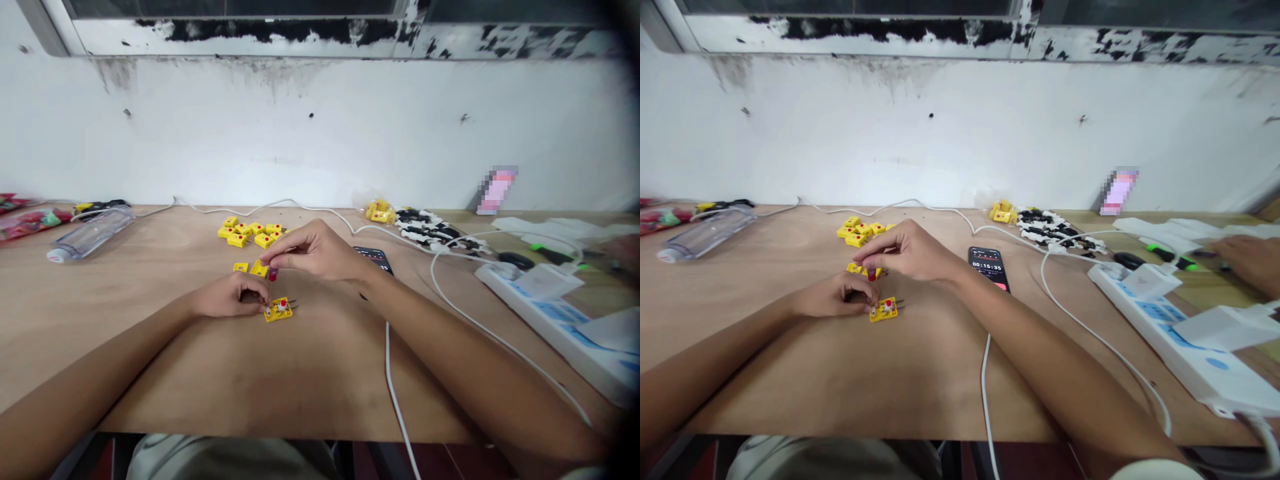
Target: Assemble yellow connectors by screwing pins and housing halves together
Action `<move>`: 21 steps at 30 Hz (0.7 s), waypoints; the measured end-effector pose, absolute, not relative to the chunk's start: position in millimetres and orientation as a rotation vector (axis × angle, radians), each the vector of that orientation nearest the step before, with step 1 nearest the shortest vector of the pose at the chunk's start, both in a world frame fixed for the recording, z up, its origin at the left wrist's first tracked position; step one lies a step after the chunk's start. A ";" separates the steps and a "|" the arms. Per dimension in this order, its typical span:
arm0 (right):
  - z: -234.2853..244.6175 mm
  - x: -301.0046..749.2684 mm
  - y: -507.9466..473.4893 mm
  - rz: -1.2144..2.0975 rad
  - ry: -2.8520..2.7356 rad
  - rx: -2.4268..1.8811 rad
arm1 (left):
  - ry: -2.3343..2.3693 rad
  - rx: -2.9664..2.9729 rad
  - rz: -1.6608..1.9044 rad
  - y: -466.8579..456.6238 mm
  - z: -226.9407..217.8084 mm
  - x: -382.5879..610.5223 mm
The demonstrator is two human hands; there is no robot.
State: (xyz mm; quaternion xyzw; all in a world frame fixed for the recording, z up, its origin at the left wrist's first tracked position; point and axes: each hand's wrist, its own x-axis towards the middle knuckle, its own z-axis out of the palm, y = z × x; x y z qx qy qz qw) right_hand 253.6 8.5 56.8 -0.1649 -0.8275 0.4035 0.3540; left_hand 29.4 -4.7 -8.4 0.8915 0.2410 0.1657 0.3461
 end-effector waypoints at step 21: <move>36.2 223.2 -4.7 0.998 -1.873 -0.527 | 0.674 2.271 0.466 -7.6 -11.3 30.2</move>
